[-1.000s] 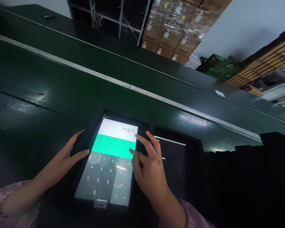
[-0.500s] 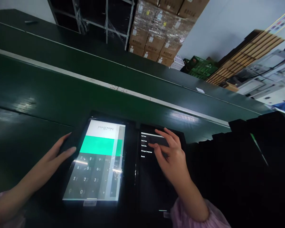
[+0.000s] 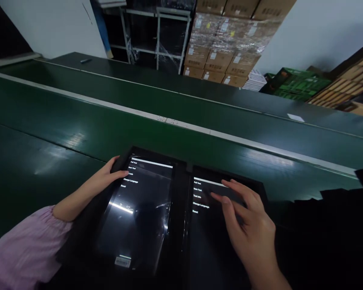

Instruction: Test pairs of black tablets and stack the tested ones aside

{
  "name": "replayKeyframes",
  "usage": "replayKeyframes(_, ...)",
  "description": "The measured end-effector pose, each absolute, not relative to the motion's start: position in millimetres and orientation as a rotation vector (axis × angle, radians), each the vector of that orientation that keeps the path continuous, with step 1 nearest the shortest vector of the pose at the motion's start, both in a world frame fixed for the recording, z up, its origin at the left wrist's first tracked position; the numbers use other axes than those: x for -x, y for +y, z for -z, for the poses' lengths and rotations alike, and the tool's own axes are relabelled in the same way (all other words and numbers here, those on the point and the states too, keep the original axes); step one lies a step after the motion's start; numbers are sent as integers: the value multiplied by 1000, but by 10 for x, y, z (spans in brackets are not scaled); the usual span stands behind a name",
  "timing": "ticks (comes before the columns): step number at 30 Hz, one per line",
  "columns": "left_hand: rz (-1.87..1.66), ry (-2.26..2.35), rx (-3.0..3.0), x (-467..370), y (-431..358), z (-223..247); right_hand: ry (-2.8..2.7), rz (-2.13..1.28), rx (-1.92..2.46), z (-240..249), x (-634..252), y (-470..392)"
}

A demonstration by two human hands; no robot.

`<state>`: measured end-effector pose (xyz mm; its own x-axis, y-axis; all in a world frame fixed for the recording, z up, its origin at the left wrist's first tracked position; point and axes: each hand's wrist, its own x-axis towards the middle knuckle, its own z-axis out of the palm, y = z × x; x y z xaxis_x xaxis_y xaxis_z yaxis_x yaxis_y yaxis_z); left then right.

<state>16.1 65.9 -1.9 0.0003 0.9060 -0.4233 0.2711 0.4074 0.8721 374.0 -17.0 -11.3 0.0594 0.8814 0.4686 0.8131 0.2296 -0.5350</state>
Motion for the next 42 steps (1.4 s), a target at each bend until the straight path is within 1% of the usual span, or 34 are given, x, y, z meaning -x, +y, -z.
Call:
replayKeyframes(8,-641,1562,-1052,-197,695,-42,-1719,-189,1593,20,-3700,-187)
replayKeyframes(13,-669,1572,-1009,-223,676,-81,-1739,-260,1573,-61,-3610,-143)
replayKeyframes(19,-641,1645,-1041,-221,702,-61,-1796,-485,1548,-93,-3537,-155)
replayKeyframes(25,-657,1635,-1091,-202,725,11,-1849,-613,1533,-69,-3519,-170)
replayKeyframes(31,-669,1645,-1065,-211,701,-38,-1962,-774,1475,-44,-3494,-197)
replayKeyframes(34,-678,1646,-1071,-200,696,-32,-2041,-730,1462,-44,-3494,-201)
replayKeyframes(37,-699,1611,-1084,-169,692,16,-2072,-549,1510,-50,-3522,-210)
replayKeyframes(40,-712,1516,-1076,-137,683,64,-1984,-343,1569,-53,-3564,-234)
replayKeyframes(42,-714,1483,-1063,-126,680,83,-1898,-305,1623,-55,-3577,-263)
